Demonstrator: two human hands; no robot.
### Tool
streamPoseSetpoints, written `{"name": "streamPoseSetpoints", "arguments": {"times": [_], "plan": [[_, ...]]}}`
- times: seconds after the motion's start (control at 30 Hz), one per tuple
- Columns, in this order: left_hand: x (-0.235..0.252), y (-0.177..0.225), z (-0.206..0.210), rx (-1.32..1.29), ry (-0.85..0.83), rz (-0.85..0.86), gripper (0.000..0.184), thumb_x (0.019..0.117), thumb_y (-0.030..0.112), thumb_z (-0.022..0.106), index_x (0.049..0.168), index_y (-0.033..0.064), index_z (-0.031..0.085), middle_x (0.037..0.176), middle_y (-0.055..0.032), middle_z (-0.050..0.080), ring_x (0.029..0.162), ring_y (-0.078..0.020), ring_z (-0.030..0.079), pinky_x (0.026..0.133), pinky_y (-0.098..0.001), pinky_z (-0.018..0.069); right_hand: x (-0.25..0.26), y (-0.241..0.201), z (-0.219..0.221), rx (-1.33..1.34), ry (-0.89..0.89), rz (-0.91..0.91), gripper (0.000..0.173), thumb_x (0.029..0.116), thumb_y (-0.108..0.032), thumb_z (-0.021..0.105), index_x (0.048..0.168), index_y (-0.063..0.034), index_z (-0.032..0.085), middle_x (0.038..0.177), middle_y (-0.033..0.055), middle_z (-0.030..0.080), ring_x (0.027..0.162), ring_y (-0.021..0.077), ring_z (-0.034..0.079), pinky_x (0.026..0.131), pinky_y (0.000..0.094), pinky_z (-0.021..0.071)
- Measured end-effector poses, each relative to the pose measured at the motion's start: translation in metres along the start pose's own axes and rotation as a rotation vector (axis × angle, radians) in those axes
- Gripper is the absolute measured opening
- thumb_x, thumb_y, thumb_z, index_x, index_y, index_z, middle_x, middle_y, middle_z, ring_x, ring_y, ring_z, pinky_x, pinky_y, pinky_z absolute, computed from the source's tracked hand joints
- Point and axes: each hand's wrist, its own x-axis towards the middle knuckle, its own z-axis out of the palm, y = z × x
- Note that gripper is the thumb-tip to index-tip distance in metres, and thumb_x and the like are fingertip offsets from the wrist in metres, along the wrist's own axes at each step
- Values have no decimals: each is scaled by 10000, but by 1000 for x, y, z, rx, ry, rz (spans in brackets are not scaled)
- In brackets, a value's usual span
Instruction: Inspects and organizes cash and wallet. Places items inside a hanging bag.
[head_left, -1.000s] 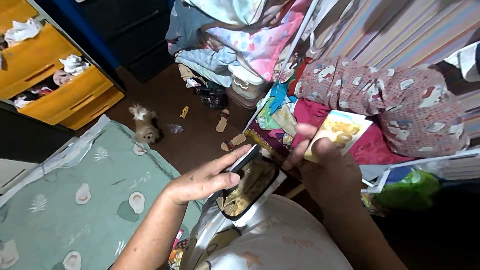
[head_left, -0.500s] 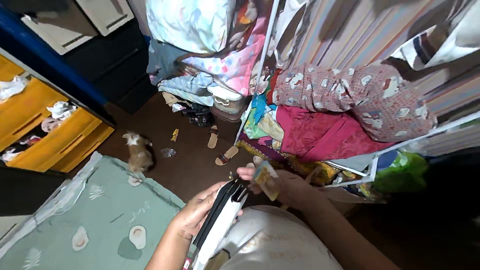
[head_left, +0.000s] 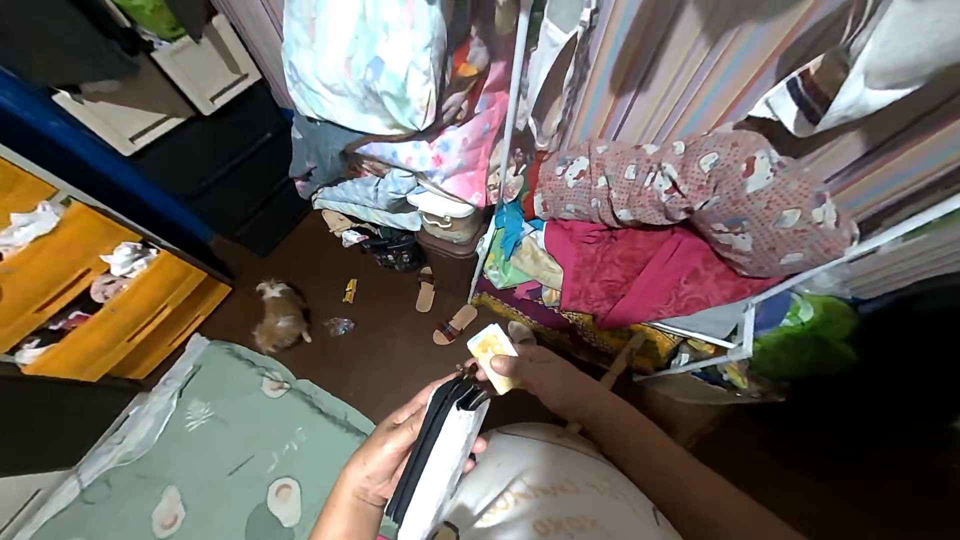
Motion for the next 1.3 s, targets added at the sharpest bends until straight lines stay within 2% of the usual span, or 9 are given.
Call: {"name": "streamPoseSetpoints", "arguments": {"times": [0.13, 0.2, 0.3, 0.53, 0.7, 0.87, 0.97, 1.1, 1.3], "plan": [[-4, -9, -21, -119, -129, -81, 522, 1044, 463, 514, 1450, 136, 520, 1145, -189, 710, 926, -275, 742, 771, -355, 633, -5, -13, 3, -124, 190, -20, 307, 1097, -229, 472, 1316, -56, 600, 1103, 38, 742, 844, 116, 711, 754, 280, 592], [2, -13, -25, -111, -173, -8, 575, 1039, 428, 530, 1562, 239, 382, 1255, -175, 674, 948, -252, 733, 777, -320, 621, -9, -22, 4, -135, 234, -51, 296, 1085, -193, 500, 1334, -50, 571, 1006, 36, 736, 799, 116, 702, 733, 279, 596], [10, -11, -12, -65, -74, 146, 817, 888, 524, 734, 1575, 314, 344, 1290, -152, 650, 1033, -264, 700, 860, -370, 599, -15, -29, 7, -103, 215, -118, 367, 1088, -275, 483, 1376, -59, 551, 1006, 47, 702, 805, 145, 704, 726, 326, 619], [25, -7, 14, 216, 440, 274, 747, 929, 374, 702, 1578, 354, 332, 1259, -121, 675, 994, -226, 727, 824, -381, 630, -19, -34, 7, -66, 213, -187, 491, 1113, -376, 245, 1324, -72, 568, 977, 41, 712, 726, 141, 690, 651, 316, 606], [39, 0, 27, 252, 728, 235, 452, 1052, 62, 506, 1470, 230, 547, 1151, -160, 704, 877, -246, 726, 758, -393, 622, -18, -46, 11, -162, 288, -143, 452, 1095, -308, 369, 1467, -111, 535, 1070, 70, 710, 790, 180, 704, 677, 355, 615], [46, -4, 34, 365, 725, 189, 205, 1059, 120, 525, 1168, 95, 696, 956, -139, 713, 800, -214, 702, 729, -371, 601, -14, -43, 15, -429, 327, -286, 389, 1085, -246, 420, 1392, -99, 609, 1037, 50, 721, 744, 117, 688, 653, 317, 604], [49, -6, 39, 467, 697, 218, 228, 1063, 235, 531, 1168, 126, 701, 1035, -66, 698, 886, -167, 662, 774, -358, 555, -8, -34, 18, -839, 417, -482, 389, 1071, -258, 476, 1360, -59, 643, 1224, 114, 711, 1014, 201, 715, 874, 435, 595], [51, -10, 38, 559, 648, 243, 315, 1032, 376, 564, 1183, 118, 662, 1120, -47, 675, 987, -158, 646, 849, -390, 546, -2, -28, 25, -1161, 483, -580, 408, 1002, -284, 594, 1337, -62, 668, 1072, 169, 715, 853, 318, 726, 689, 510, 605], [51, -16, 33, 546, 692, 274, 229, 1020, 324, 619, 1125, 130, 682, 1155, -45, 667, 1024, -161, 636, 874, -389, 534, -1, -24, 26, -1253, 404, -650, 420, 998, -373, 602, 1293, -91, 702, 1090, 127, 714, 895, 278, 724, 711, 467, 611]]}}
